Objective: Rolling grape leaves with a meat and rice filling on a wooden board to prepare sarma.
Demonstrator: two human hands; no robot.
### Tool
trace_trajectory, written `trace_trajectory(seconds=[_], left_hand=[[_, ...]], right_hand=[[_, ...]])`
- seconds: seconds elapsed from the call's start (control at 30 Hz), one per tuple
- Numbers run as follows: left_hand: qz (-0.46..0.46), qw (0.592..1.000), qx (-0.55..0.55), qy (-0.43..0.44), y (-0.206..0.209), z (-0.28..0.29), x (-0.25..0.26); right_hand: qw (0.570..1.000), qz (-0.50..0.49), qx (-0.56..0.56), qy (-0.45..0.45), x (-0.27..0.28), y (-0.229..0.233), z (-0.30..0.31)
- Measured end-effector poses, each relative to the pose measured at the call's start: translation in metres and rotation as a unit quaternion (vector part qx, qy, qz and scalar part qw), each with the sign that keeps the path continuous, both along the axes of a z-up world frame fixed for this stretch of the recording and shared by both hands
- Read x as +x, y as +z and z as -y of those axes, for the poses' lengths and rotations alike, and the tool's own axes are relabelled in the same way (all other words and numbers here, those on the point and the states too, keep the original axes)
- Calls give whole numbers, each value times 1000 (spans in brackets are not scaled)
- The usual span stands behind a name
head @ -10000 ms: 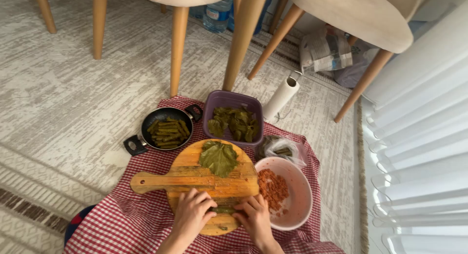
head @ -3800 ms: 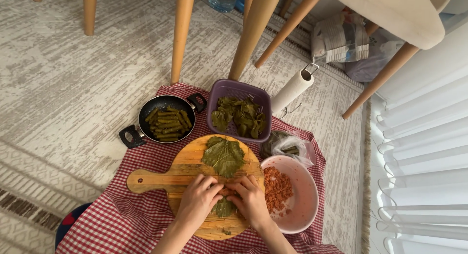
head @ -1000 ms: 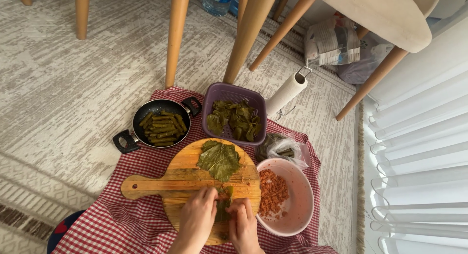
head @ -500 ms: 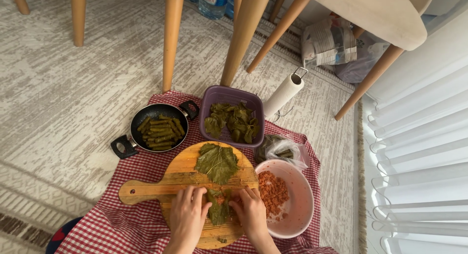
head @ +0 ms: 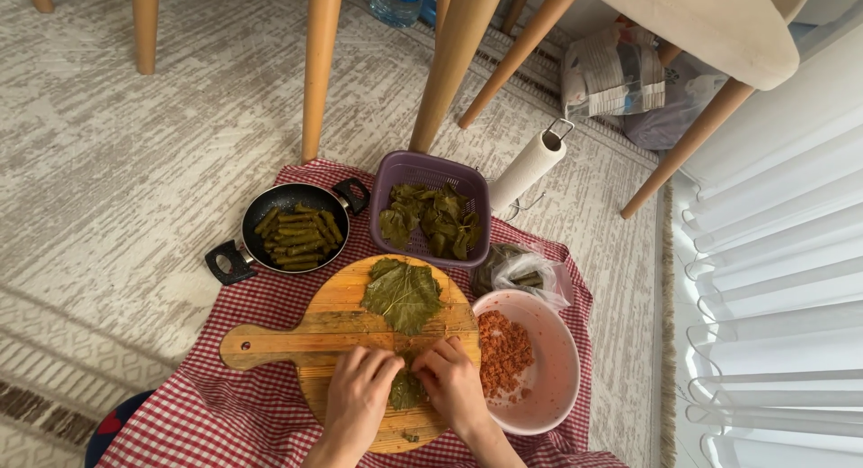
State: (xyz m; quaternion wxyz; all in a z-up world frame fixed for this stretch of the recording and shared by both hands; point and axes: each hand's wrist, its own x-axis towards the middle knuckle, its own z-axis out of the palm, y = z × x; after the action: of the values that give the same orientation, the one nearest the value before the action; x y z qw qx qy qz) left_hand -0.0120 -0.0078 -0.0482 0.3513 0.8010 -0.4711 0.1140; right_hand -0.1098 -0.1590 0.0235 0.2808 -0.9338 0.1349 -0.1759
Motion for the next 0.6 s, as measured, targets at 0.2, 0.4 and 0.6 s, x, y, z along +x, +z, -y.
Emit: trace_trajectory(seconds=[0.2, 0.4, 0.6], left_hand=[[28, 998, 17, -56, 8, -5, 4], [14, 996, 60, -66, -3, -6, 6], [-8, 996, -53, -71, 36, -8, 7]], right_hand=[[999, 32, 15, 10, 3, 24, -4], [1000, -3, 17, 10, 6, 13, -1], [985, 56, -143, 83, -4, -7, -1]])
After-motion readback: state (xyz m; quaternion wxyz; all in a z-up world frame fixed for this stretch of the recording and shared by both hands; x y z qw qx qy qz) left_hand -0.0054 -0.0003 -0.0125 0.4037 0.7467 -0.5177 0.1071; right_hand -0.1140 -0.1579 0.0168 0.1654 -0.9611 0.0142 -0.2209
